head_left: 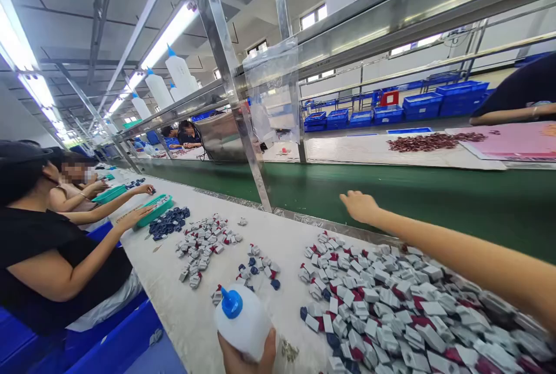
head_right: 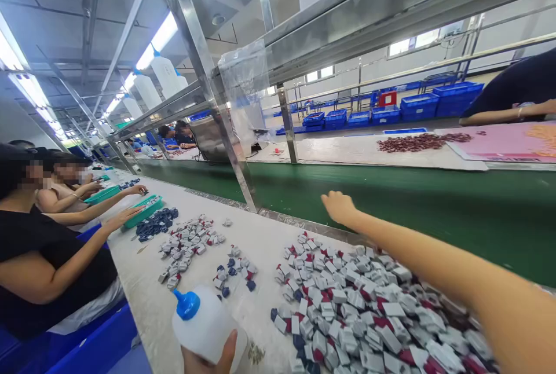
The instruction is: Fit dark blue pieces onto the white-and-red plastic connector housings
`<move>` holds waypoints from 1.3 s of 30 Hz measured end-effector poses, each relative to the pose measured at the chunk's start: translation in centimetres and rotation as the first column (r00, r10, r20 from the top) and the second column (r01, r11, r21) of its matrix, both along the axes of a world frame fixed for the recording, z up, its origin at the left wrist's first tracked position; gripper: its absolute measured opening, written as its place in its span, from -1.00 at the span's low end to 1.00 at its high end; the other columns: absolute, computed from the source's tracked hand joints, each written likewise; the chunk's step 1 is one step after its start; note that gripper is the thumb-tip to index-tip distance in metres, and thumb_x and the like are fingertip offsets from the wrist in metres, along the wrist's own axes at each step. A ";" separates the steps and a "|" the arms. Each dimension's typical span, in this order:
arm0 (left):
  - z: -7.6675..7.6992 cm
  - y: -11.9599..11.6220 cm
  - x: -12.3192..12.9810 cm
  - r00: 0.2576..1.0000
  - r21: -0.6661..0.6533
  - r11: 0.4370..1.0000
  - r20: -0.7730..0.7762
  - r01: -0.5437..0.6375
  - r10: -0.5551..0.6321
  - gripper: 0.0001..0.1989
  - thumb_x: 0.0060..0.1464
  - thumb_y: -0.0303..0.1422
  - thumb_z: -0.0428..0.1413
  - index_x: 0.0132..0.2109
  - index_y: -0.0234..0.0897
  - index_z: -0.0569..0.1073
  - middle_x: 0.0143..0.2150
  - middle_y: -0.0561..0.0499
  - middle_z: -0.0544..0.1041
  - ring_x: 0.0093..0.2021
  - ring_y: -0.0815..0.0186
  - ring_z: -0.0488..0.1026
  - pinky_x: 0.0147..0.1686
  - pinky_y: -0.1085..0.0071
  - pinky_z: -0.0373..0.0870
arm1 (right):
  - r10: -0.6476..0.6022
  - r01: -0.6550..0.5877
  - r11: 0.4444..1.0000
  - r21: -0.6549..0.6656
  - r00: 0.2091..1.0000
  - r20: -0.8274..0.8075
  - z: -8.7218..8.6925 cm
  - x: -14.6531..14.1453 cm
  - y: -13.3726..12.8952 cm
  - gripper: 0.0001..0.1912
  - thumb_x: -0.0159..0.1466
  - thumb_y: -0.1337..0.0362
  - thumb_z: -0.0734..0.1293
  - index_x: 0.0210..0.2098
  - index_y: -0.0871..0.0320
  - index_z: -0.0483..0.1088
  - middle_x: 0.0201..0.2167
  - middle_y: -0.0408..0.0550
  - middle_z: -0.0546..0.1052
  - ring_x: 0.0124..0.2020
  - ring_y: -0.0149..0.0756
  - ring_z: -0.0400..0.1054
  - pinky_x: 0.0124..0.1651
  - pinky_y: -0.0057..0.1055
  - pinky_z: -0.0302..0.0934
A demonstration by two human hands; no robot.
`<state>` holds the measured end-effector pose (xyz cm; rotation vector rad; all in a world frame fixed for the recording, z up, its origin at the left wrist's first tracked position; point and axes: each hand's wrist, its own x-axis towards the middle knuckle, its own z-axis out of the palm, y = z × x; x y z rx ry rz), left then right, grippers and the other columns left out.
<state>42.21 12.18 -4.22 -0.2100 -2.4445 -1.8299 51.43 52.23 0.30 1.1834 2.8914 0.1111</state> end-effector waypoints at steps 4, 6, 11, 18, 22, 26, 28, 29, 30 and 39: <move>0.3 -0.2 -0.3 0.993 0.106 0.990 -0.078 0.095 -0.087 -0.28 -0.22 -0.11 0.29 0.08 -0.23 0.26 -0.03 -0.18 0.46 -0.03 0.00 0.47 -0.01 0.04 0.43 | -0.103 0.105 0.994 -0.038 0.994 0.045 -0.9 5.4 -0.5 -0.63 0.35 0.15 0.28 0.07 0.22 0.33 -0.02 0.04 0.42 -0.09 -0.25 0.38 -0.06 -0.18 0.36; 0.2 -0.2 -0.6 0.991 0.134 0.985 -0.090 0.107 -0.095 -0.28 -0.24 -0.10 0.30 0.06 -0.24 0.26 -0.03 -0.19 0.46 -0.04 0.02 0.47 -0.02 0.06 0.43 | -0.080 0.081 0.995 -0.064 0.997 0.023 -0.3 5.8 -1.3 -0.64 0.35 0.15 0.28 0.05 0.22 0.33 -0.04 0.02 0.43 -0.12 -0.27 0.39 -0.09 -0.21 0.36; 0.0 -0.3 -1.4 0.979 0.136 0.975 -0.123 0.177 -0.160 -0.19 -0.27 -0.09 0.31 0.10 -0.27 0.20 0.06 -0.28 0.41 0.02 -0.03 0.45 0.00 0.07 0.43 | 0.113 -0.130 0.987 -0.092 0.979 -0.172 3.5 5.5 -6.0 -0.64 0.37 0.12 0.24 0.06 0.20 0.32 -0.04 0.02 0.42 -0.15 -0.31 0.38 -0.10 -0.24 0.35; 2.3 -0.5 0.1 0.952 0.150 0.950 -0.186 0.272 -0.243 -0.10 -0.15 -0.09 0.30 0.21 -0.38 0.06 0.24 -0.41 0.24 0.26 0.00 0.26 0.21 0.16 0.23 | 0.508 -0.551 0.809 -0.205 0.831 -0.228 2.5 10.0 -16.9 -0.64 0.34 0.13 0.28 0.04 0.19 0.35 0.00 0.02 0.41 -0.05 -0.24 0.35 0.01 -0.14 0.29; 4.1 -1.4 2.4 0.955 0.199 0.952 -0.235 0.231 -0.183 -0.06 -0.05 -0.07 0.25 0.29 -0.38 -0.05 0.39 -0.40 -0.05 0.38 0.04 0.02 0.31 0.26 0.05 | 0.528 -0.586 0.766 -0.264 0.808 -0.260 2.8 10.4 -17.8 -0.71 0.35 0.15 0.28 -0.04 0.21 0.39 -0.06 0.00 0.45 -0.08 -0.27 0.37 0.01 -0.16 0.30; 6.5 -2.9 8.0 0.962 0.308 0.936 -0.261 0.167 -0.086 -0.29 0.17 -0.07 0.06 0.28 -0.38 0.01 0.39 -0.33 -0.06 0.37 0.04 0.04 0.30 0.26 0.08 | 0.445 -0.570 0.792 -0.217 0.783 -0.435 5.6 11.7 -19.3 -0.70 0.35 0.20 0.26 0.02 0.21 0.35 -0.03 0.04 0.44 -0.04 -0.23 0.36 0.05 -0.12 0.27; 7.8 -3.1 12.1 0.951 0.401 0.862 -0.118 0.308 -0.285 -0.39 0.18 -0.03 0.04 0.21 -0.33 0.17 0.26 -0.27 0.25 0.26 0.06 0.26 0.20 0.22 0.26 | 0.399 -0.571 0.799 -0.186 0.736 -0.547 6.8 14.1 -21.9 -0.64 0.35 0.26 0.22 0.12 0.20 0.29 0.01 0.08 0.44 -0.04 -0.23 0.36 0.06 -0.15 0.27; 8.4 -3.1 14.2 0.884 0.464 0.784 0.007 0.411 -0.467 -0.43 0.15 0.00 0.06 0.14 -0.31 0.26 0.15 -0.24 0.38 0.17 0.07 0.36 0.12 0.20 0.34 | 0.384 -0.580 0.795 -0.177 0.708 -0.593 7.1 15.6 -23.5 -0.62 0.34 0.30 0.20 0.14 0.18 0.27 0.00 0.09 0.45 -0.06 -0.24 0.37 0.05 -0.19 0.28; 8.9 -3.1 16.2 0.744 0.547 0.675 0.134 0.495 -0.655 -0.44 0.11 0.03 0.10 0.07 -0.30 0.34 0.04 -0.21 0.46 0.08 0.08 0.44 0.04 0.19 0.41 | 0.376 -0.595 0.785 -0.173 0.680 -0.629 7.3 17.3 -25.3 -0.62 0.33 0.30 0.19 0.13 0.16 0.27 0.00 0.07 0.46 -0.08 -0.26 0.39 0.03 -0.23 0.30; 8.2 -2.6 26.2 -0.063 0.801 0.256 0.342 0.540 -0.938 -0.43 -0.22 -0.01 0.37 -0.18 -0.32 0.46 -0.40 -0.03 0.54 -0.44 0.37 0.48 -0.54 0.56 0.39 | 0.468 -0.549 0.829 0.106 0.578 -0.669 6.5 32.3 -34.5 -0.56 0.30 0.23 0.24 0.16 -0.20 0.18 0.02 -0.13 0.52 0.06 -0.18 0.40 0.10 -0.13 0.32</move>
